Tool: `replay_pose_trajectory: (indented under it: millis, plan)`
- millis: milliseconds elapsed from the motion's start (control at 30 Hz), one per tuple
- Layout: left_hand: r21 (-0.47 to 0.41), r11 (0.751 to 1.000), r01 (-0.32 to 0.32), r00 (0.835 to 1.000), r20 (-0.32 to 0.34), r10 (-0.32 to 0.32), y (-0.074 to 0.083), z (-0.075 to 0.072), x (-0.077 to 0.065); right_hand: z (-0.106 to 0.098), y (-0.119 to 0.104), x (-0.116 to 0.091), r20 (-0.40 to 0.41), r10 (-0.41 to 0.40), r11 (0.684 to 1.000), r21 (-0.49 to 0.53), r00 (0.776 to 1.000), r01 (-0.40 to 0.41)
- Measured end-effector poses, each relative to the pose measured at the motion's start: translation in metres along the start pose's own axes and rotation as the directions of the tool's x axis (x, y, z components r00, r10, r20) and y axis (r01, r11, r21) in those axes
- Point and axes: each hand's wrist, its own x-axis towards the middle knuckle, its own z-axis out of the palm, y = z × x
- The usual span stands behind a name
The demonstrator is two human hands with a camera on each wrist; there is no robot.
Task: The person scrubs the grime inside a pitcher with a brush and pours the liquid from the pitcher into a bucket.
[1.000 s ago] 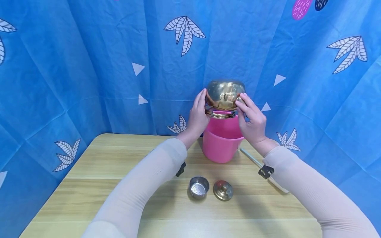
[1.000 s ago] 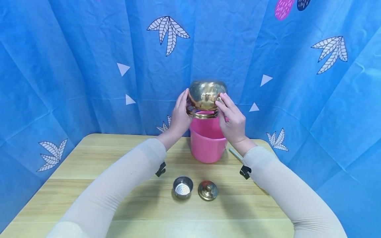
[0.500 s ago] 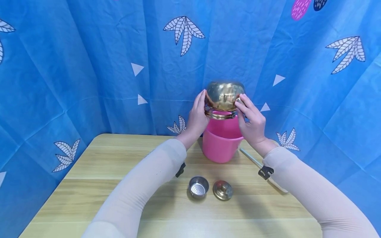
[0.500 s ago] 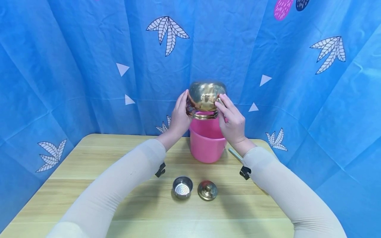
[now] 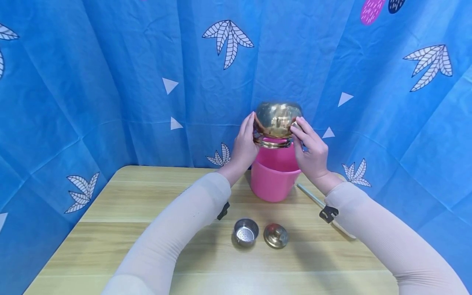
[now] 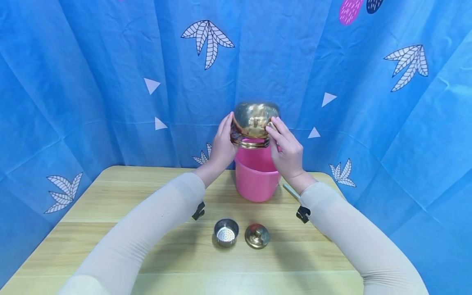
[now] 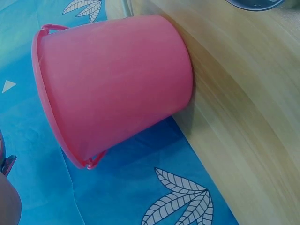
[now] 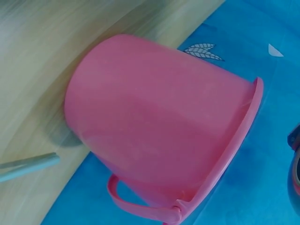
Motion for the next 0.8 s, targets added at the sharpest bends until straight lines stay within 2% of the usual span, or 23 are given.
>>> replay_pose_trajectory:
  millis: [267, 800]
  plan:
    - [0.000, 0.999, 0.033, 0.999, 0.031, -0.033, 0.0006, 0.0008, -0.0014, -0.0006, 0.0012, -0.0042, 0.012, 0.006, 1.000, -0.013, 1.000, -0.006]
    - [-0.005, 0.999, 0.039, 0.999, 0.037, -0.039, -0.0029, 0.0039, -0.0028, -0.0011, 0.0030, -0.0076, 0.023, 0.015, 1.000, -0.013, 1.000, -0.015]
